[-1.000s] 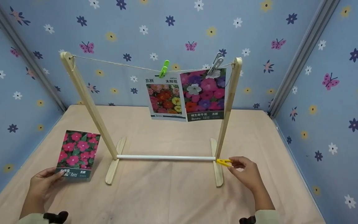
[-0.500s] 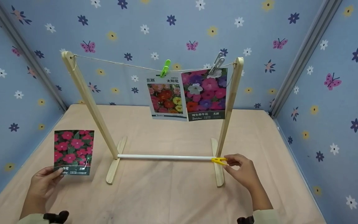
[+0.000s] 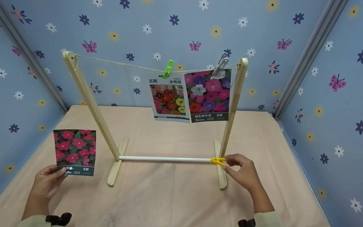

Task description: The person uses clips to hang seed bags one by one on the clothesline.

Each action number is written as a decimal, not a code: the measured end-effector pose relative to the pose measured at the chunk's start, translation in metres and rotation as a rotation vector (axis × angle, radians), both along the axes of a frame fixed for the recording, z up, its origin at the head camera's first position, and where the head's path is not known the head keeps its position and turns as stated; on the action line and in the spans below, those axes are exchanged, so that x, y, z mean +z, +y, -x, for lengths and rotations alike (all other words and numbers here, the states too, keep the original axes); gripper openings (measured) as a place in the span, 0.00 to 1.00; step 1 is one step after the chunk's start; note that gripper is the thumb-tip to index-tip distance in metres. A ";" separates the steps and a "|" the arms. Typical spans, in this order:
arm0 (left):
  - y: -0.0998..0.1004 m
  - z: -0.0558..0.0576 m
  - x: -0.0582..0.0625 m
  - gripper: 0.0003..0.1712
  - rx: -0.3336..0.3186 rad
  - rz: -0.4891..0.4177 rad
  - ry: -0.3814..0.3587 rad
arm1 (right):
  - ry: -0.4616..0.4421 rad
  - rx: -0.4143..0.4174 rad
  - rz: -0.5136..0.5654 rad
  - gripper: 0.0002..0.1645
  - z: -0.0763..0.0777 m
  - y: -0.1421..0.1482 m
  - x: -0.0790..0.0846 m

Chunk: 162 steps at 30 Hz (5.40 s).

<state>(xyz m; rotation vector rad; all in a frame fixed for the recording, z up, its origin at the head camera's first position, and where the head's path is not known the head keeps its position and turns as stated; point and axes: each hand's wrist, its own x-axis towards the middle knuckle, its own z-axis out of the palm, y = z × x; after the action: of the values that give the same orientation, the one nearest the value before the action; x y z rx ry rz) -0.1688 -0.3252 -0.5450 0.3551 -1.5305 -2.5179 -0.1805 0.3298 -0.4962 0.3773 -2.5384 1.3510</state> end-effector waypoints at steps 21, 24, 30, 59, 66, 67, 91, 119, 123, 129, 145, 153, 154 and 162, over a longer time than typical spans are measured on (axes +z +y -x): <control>0.037 0.010 0.028 0.10 -0.051 0.241 0.075 | 0.156 0.121 0.001 0.19 0.006 -0.026 0.024; 0.041 0.012 0.031 0.09 -0.070 0.277 0.080 | 0.191 0.144 -0.018 0.20 0.007 -0.030 0.030; 0.051 0.016 0.038 0.08 -0.103 0.333 0.103 | 0.242 0.177 -0.085 0.22 0.009 -0.040 0.046; 0.111 0.044 0.082 0.09 -0.099 0.183 0.361 | 0.435 0.345 -0.210 0.22 0.037 -0.082 0.139; 0.119 0.050 0.095 0.10 -0.070 0.227 0.380 | 0.436 0.394 -0.181 0.21 0.045 -0.094 0.161; 0.119 0.051 0.096 0.10 -0.070 0.229 0.388 | 0.436 0.399 -0.180 0.21 0.046 -0.096 0.164; 0.128 0.073 0.131 0.12 -0.013 0.190 0.460 | 0.487 0.431 -0.303 0.19 0.067 -0.152 0.244; 0.166 0.077 0.145 0.12 0.142 0.163 0.438 | 0.531 0.220 -0.327 0.10 0.085 -0.241 0.305; 0.168 0.077 0.146 0.11 0.158 0.163 0.422 | 0.519 0.185 -0.344 0.10 0.090 -0.248 0.306; 0.173 0.078 0.146 0.10 0.154 0.146 0.413 | 0.479 0.151 -0.347 0.10 0.097 -0.251 0.302; 0.179 0.080 0.143 0.11 0.138 0.148 0.410 | 0.371 0.200 -0.383 0.11 0.098 -0.256 0.300; 0.179 0.082 0.141 0.12 0.145 0.145 0.401 | 0.366 0.224 -0.460 0.15 0.098 -0.257 0.300; 0.179 0.082 0.141 0.12 0.143 0.146 0.400 | 0.371 0.225 -0.465 0.16 0.098 -0.257 0.299; 0.177 0.080 0.142 0.12 0.148 0.108 0.405 | 0.381 0.224 -0.484 0.24 0.098 -0.255 0.296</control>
<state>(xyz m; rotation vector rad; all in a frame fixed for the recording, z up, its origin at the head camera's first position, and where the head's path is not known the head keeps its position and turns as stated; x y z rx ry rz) -0.2488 -0.1480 -0.4031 -0.0551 -1.4124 -2.2103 -0.2789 0.0749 -0.2000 0.9336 -2.5103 0.6179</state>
